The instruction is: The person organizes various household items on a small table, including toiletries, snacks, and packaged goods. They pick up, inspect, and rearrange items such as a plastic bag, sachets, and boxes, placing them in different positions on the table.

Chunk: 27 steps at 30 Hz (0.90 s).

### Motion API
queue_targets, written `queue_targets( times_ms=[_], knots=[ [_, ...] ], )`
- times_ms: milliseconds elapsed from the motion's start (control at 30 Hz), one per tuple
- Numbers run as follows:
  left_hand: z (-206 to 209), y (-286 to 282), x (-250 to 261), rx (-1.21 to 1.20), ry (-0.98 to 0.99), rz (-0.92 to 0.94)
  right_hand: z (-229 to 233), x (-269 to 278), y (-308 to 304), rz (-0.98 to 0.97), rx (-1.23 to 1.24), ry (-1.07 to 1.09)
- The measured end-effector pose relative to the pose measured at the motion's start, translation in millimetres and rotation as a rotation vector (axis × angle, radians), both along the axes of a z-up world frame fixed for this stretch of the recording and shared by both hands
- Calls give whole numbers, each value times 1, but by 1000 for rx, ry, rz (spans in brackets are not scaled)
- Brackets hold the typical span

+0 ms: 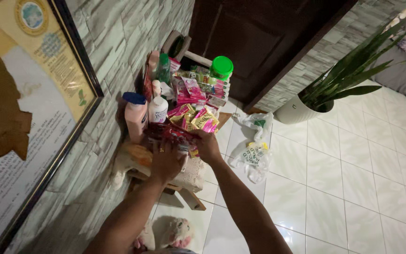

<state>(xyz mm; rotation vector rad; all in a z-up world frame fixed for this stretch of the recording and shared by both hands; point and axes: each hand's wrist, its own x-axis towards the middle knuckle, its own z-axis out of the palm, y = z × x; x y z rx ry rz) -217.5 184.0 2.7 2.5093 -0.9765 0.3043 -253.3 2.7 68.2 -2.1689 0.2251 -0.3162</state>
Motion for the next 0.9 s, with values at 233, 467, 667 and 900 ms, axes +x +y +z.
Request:
queue_targets(
  times_ms=[233,467,667,900],
  knots=[
    [5,1,-3,47,-4,31,-14,25,4,-46,-34,116],
    [1,1,-5,-24,-81,41,-28,30,7,-60,-118,76],
    [7,2,-4,57,-20,34,-33,35,33,15,-279,73],
    [6,1,-5,5,-3,56,-46,32,50,65,-595,10]
  ],
)
